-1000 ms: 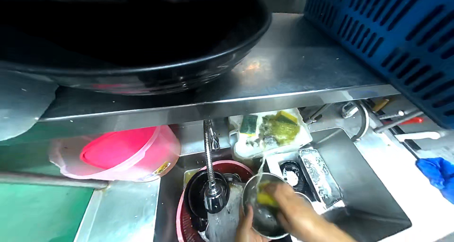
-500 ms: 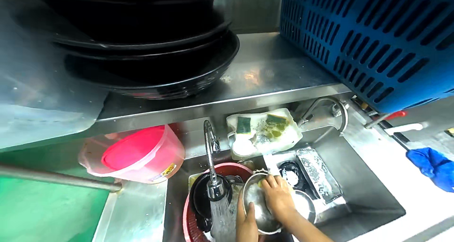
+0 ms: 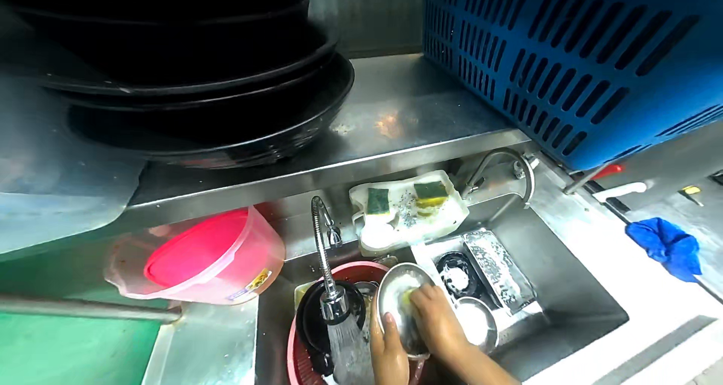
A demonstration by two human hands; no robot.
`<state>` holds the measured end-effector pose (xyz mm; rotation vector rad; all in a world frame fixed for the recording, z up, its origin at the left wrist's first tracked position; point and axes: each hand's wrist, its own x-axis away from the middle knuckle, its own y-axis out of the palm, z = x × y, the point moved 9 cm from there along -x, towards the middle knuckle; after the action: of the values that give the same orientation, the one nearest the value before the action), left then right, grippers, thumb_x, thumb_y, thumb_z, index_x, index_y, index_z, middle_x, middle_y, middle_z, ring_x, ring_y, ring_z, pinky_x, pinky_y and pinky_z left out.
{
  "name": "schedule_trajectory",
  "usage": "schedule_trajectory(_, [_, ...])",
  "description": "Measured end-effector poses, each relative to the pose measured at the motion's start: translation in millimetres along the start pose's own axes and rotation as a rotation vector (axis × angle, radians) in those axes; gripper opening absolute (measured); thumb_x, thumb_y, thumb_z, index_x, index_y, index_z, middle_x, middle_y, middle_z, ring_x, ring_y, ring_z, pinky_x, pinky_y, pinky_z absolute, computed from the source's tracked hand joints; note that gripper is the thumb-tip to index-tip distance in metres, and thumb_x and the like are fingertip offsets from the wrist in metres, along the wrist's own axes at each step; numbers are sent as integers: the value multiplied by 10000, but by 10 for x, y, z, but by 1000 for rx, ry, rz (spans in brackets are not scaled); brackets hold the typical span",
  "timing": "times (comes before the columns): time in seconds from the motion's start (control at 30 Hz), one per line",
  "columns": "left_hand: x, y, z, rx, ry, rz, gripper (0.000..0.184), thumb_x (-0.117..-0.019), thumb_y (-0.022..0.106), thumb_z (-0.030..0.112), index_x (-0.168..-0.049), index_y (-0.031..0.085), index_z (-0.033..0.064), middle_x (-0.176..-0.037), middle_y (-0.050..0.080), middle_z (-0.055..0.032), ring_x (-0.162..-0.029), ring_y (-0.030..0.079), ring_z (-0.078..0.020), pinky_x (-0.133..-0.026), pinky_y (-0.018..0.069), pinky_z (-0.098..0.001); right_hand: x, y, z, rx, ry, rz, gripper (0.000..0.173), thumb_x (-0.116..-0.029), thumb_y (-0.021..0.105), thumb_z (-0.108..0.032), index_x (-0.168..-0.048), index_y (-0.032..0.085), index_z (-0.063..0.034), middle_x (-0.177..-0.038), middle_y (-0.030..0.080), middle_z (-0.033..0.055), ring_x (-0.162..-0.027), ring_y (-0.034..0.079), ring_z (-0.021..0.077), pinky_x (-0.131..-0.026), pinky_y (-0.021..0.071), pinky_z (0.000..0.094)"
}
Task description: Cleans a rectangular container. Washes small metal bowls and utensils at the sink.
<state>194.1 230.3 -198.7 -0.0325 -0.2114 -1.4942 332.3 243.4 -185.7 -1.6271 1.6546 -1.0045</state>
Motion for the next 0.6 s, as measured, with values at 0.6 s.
schedule_trajectory(0.6, [38, -22, 144, -3, 110, 4, 512, -1076, 368, 132, -1560, 343, -36, -1622, 354, -197, -1484, 386, -179, -1221, 335, -326, 205, -88, -355, 10, -330, -75, 226, -994, 558, -114, -1144, 719, -167, -1154, 694, 56, -1135, 621, 282, -987, 524, 464])
